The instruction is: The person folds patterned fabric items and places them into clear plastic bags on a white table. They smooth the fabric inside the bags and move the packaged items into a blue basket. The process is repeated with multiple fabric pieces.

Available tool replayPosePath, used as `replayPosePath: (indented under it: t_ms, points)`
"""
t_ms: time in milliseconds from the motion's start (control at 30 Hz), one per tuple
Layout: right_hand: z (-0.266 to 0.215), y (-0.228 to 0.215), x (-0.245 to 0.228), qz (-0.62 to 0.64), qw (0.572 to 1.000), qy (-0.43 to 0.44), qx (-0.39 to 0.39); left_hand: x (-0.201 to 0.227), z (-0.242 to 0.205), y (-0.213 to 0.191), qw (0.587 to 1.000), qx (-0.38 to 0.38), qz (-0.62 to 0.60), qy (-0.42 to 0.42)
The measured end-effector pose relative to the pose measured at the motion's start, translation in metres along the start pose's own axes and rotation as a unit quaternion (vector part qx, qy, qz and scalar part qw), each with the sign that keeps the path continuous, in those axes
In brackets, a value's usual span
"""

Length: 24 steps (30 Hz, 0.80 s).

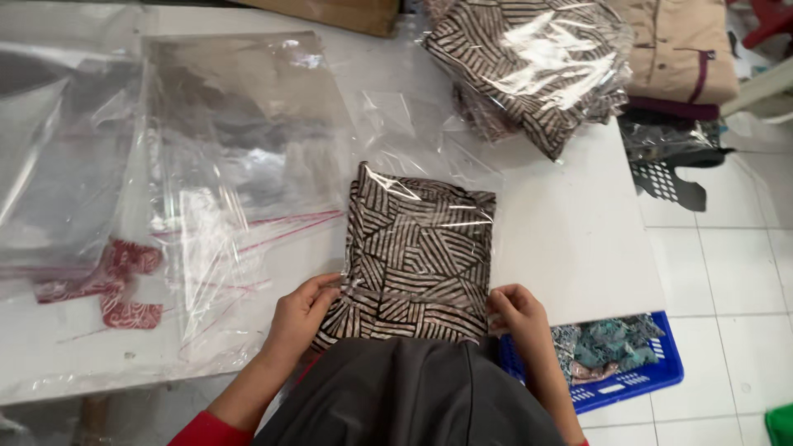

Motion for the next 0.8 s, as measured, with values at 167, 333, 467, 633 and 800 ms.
replayPosePath:
  t_ms: [167, 333, 467, 633, 800]
  points:
    - [-0.03, 0.002, 0.009, 0.017, 1.0, 0.013, 0.007, 0.011, -0.026, -0.014, 0.997, 0.006, 0.072, 0.002]
    - [-0.025, 0.004, -0.03, -0.126, 0.991, -0.021, 0.034, 0.017, -0.018, -0.007, 0.998, 0.003, 0.064, 0.018]
    - [-0.023, -0.002, -0.054, -0.163, 0.983, -0.03, 0.082, 0.012, 0.011, 0.012, 0.996, -0.034, -0.07, 0.05]
    - [-0.039, 0.002, -0.065, -0.286, 0.948, -0.105, 0.092, -0.004, 0.01, 0.015, 0.997, -0.026, -0.068, -0.007]
    - [-0.034, -0.01, -0.046, -0.181, 0.965, -0.108, 0.158, -0.008, 0.01, 0.017, 0.998, -0.018, -0.066, -0.007]
Point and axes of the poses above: each hand's wrist, its own z-axis towards the middle knuckle, its own y-axis out of the palm, x = y × z, the point moved 9 cm from there along z, towards the middle knuckle, and after that the axes turned 14 degrees about -z, right-handed, at the moved point
